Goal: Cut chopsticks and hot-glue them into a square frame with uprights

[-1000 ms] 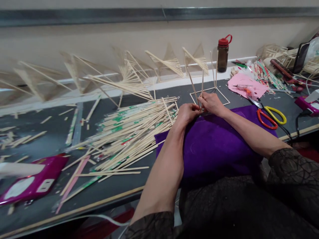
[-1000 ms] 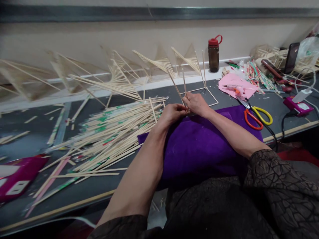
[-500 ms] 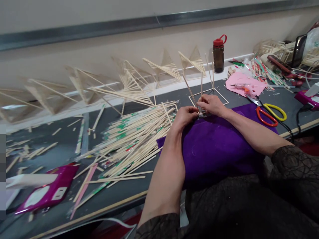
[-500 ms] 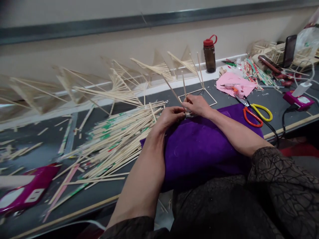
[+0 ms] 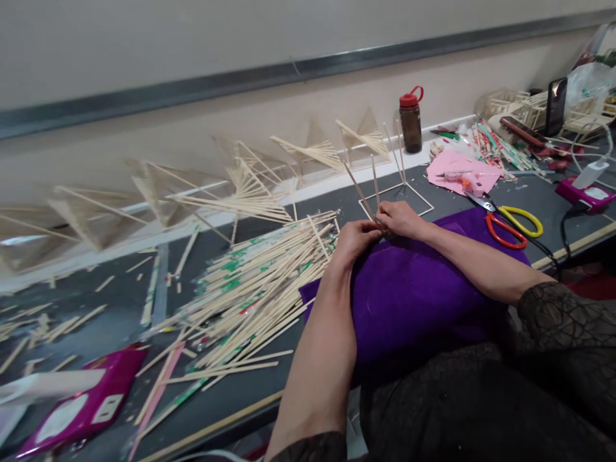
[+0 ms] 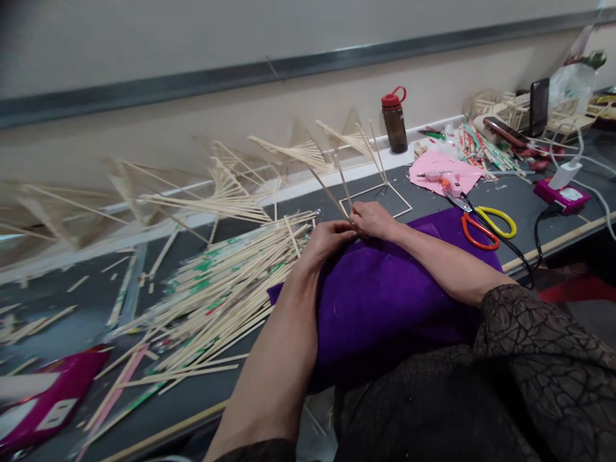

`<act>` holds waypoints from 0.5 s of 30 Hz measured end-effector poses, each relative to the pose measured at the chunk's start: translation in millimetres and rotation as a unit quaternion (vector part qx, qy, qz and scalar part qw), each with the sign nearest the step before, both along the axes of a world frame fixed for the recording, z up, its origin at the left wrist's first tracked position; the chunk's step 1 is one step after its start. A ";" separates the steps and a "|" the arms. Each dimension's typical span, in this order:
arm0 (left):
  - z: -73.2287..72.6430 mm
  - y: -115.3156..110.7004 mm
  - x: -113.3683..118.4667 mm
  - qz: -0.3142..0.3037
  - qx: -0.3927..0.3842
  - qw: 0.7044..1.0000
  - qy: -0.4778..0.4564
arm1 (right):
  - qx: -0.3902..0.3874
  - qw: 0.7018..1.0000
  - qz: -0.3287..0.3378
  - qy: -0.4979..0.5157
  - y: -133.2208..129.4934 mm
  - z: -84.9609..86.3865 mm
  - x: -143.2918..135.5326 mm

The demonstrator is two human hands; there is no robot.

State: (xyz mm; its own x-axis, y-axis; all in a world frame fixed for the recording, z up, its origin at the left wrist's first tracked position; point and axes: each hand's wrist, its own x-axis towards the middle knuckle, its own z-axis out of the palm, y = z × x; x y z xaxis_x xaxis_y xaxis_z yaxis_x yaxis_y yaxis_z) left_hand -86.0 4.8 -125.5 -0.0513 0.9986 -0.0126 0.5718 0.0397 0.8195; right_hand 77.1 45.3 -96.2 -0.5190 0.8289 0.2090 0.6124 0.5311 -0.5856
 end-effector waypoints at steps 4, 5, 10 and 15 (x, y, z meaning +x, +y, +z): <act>-0.1 0.9 -0.7 -0.006 0.003 1.000 0.005 | 0.012 1.000 0.008 -0.013 0.2 -2.4 -2.2; 0.0 1.3 -1.0 -0.013 0.003 1.000 0.007 | 0.015 1.000 0.008 -0.017 -0.4 -2.4 -2.6; 0.2 2.6 -1.1 -0.020 0.008 0.999 0.029 | 0.010 0.999 0.004 -0.033 -4.9 0.0 -3.5; -1.4 4.9 -0.4 -0.015 0.012 0.999 0.041 | -0.005 1.000 -0.005 -0.023 -4.5 0.3 -2.0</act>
